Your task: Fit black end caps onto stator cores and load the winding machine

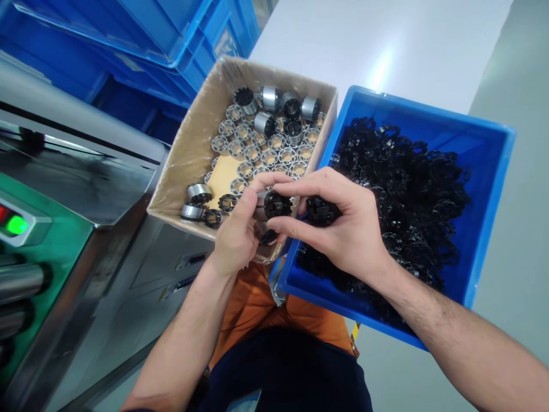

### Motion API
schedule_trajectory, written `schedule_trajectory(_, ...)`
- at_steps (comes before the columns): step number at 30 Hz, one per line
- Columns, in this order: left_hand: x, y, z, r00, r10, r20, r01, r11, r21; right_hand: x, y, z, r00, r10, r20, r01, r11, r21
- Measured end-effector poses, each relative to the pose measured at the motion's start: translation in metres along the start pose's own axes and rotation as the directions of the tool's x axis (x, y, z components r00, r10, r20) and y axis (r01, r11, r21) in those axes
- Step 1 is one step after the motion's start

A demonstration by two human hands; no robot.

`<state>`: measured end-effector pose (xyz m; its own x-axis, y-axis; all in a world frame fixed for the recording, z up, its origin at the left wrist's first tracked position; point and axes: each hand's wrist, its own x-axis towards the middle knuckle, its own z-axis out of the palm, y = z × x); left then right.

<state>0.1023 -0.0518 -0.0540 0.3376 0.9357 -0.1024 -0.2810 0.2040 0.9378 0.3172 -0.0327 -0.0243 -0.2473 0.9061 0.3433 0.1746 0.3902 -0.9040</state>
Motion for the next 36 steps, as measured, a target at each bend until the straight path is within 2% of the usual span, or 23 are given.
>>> schedule_trajectory(8, -0.002, -0.001, -0.003, 1.0, -0.013, 0.009, 0.013, 1.0, 0.015, 0.003, 0.0, -0.005, 1.0, -0.008, 0.013, 0.008, 1.0, 0.006)
schedule_trajectory(13, -0.001, -0.004, -0.006, 0.998, 0.013, 0.061, -0.015, 0.999, 0.03, 0.001, -0.005, -0.001, 0.999, 0.028, 0.025, -0.028, 0.999, -0.017)
schedule_trajectory(17, 0.003, -0.004, -0.005, 0.987, 0.126, 0.099, -0.133, 0.989, 0.069, 0.003, -0.005, 0.0, 0.998, 0.043, 0.048, -0.044, 0.999, 0.017)
schedule_trajectory(19, 0.004, 0.0, -0.014, 0.978, 0.207, 0.021, -0.206, 0.957, 0.204, 0.006, 0.0, -0.004, 0.993, 0.098, 0.069, -0.101, 0.994, 0.042)
schedule_trajectory(21, 0.003, 0.009, -0.035, 0.95, 0.272, -0.153, -0.17, 0.862, 0.478, 0.01, 0.007, -0.01, 0.985, 0.166, 0.038, -0.169, 0.982, 0.086)
schedule_trajectory(23, 0.003, 0.02, -0.063, 0.891, 0.329, -0.313, 0.015, 0.668, 0.744, 0.013, 0.013, -0.014, 0.973, 0.229, -0.039, -0.22, 0.962, 0.161)
schedule_trajectory(25, 0.002, 0.031, -0.088, 0.851, 0.375, -0.367, 0.165, 0.473, 0.866, 0.014, 0.017, -0.016, 0.952, 0.295, -0.077, -0.268, 0.931, 0.247)
schedule_trajectory(27, 0.001, 0.039, -0.095, 0.816, 0.432, -0.383, 0.226, 0.372, 0.9, 0.013, 0.016, -0.013, 0.936, 0.347, -0.059, -0.313, 0.897, 0.311)
schedule_trajectory(28, 0.0, 0.042, -0.089, 0.804, 0.455, -0.383, 0.219, 0.373, 0.902, 0.012, 0.015, -0.01, 0.931, 0.361, -0.043, -0.329, 0.887, 0.325)
schedule_trajectory(29, -0.001, 0.045, -0.078, 0.81, 0.454, -0.372, 0.181, 0.411, 0.894, 0.01, 0.014, -0.008, 0.93, 0.365, -0.035, -0.334, 0.883, 0.33)
schedule_trajectory(30, -0.002, 0.046, -0.063, 0.841, 0.419, -0.343, 0.117, 0.479, 0.87, 0.009, 0.012, -0.005, 0.933, 0.359, -0.035, -0.33, 0.887, 0.323)
schedule_trajectory(31, -0.003, 0.046, -0.045, 0.898, 0.341, -0.278, 0.036, 0.573, 0.819, 0.007, 0.01, -0.002, 0.938, 0.344, -0.04, -0.317, 0.9, 0.3)
schedule_trajectory(32, -0.004, 0.044, -0.027, 0.954, 0.243, -0.175, -0.034, 0.668, 0.743, 0.005, 0.009, 0.0, 0.946, 0.319, -0.052, -0.295, 0.919, 0.26)
schedule_trajectory(33, -0.004, 0.042, -0.01, 0.984, 0.163, -0.072, -0.075, 0.744, 0.664, 0.004, 0.008, 0.002, 0.956, 0.283, -0.07, -0.264, 0.942, 0.209)
schedule_trajectory(35, -0.002, 0.033, 0.014, 0.995, 0.084, 0.055, -0.101, 0.822, 0.561, 0.004, 0.006, 0.002, 0.976, 0.188, -0.11, -0.179, 0.98, 0.084)
schedule_trajectory(36, -0.001, 0.028, 0.021, 0.994, 0.089, 0.061, -0.108, 0.836, 0.538, 0.005, 0.007, 0.001, 0.983, 0.135, -0.125, -0.133, 0.991, 0.024)
